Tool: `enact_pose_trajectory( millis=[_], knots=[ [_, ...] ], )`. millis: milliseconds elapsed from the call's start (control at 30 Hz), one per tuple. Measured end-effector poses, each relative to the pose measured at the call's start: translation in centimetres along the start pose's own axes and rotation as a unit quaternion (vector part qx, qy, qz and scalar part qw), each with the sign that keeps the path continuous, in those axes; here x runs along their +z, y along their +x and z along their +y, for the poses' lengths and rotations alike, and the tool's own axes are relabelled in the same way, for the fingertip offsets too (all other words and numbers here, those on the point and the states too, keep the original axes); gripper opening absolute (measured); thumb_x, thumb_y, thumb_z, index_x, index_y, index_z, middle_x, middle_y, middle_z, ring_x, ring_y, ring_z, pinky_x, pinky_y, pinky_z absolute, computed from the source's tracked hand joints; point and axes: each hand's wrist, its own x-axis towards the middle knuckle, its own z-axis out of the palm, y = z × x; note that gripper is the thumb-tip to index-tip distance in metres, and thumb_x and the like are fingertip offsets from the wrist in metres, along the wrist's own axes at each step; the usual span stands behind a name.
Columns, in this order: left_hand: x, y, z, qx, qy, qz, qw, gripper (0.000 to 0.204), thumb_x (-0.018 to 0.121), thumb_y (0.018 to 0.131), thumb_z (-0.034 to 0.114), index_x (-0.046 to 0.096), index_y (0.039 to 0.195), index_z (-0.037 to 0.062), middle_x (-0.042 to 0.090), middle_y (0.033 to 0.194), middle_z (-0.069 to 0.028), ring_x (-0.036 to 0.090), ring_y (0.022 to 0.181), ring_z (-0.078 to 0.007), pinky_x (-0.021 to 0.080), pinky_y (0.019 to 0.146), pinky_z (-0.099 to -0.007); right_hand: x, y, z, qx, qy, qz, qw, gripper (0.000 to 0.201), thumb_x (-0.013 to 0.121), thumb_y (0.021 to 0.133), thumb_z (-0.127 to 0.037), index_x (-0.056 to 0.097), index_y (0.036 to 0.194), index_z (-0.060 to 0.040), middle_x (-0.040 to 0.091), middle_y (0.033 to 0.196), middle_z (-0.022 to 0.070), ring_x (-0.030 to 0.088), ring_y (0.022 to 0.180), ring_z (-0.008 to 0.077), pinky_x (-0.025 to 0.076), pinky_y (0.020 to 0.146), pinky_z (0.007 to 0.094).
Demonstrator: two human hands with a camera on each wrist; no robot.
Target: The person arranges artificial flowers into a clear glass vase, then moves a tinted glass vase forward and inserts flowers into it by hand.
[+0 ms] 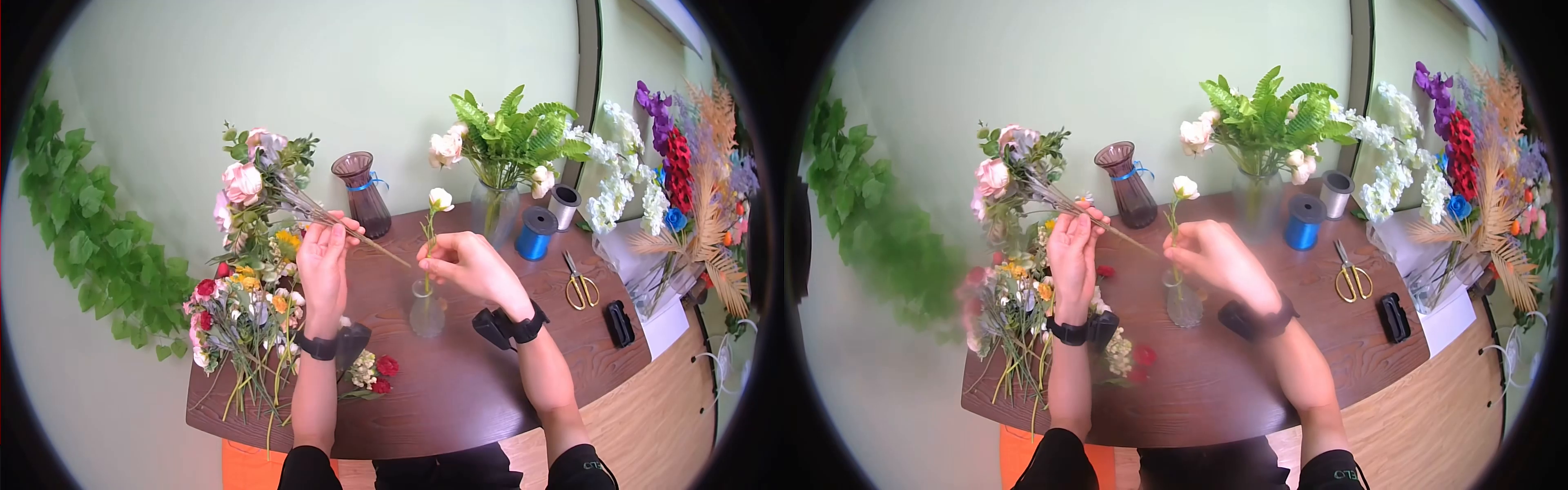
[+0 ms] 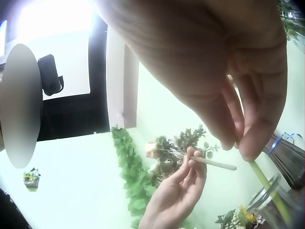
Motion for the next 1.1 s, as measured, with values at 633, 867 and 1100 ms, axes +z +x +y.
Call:
enact_pose_trajectory(
  millis=[633, 867, 1100],
  knots=[
    [2.9, -1.5, -1.3, -0.056, 0.126, -0.153, 0.979, 0.027, 0.054, 0.097, 0.013, 0.055, 0.119, -0.0027, 0.066, 0.097, -0.0071, 0.06, 0.09, -0.0106, 0.047, 0.076, -0.0239, 0.3, 0.2, 0.6, -0.03, -0.029, 0.023, 0.999, 0.015, 0.064, 0.087, -0.01, 0.063, 0.094, 0.0033, 0.067, 0.073, 0.0065, 0.062, 0.065, 0.0098, 0.05, 0.062, 0.0268],
    [2.1, -1.8, -3.3, -0.14, 0.197, -0.159, 0.957, 0.023, 0.064, 0.089, 0.011, 0.063, 0.11, 0.0005, 0.067, 0.1, -0.0046, 0.061, 0.096, -0.0105, 0.046, 0.089, -0.0263, 0.3, 0.2, 0.9, -0.006, -0.057, 0.035, 0.998, 0.02, 0.067, 0.086, -0.012, 0.065, 0.099, 0.0035, 0.067, 0.075, 0.0078, 0.063, 0.066, 0.0108, 0.05, 0.061, 0.0276],
    [1.4, -2.1, -3.3, -0.219, 0.225, -0.171, 0.934, 0.019, 0.072, 0.084, 0.015, 0.066, 0.095, 0.0009, 0.061, 0.082, 0.0007, 0.056, 0.077, -0.0056, 0.045, 0.069, -0.0228, 0.2, 0.5, 1.6, -0.006, -0.013, 0.046, 0.999, 0.022, 0.069, 0.085, -0.013, 0.067, 0.099, 0.0039, 0.066, 0.072, 0.0064, 0.064, 0.065, 0.0109, 0.05, 0.061, 0.028]
  ],
)
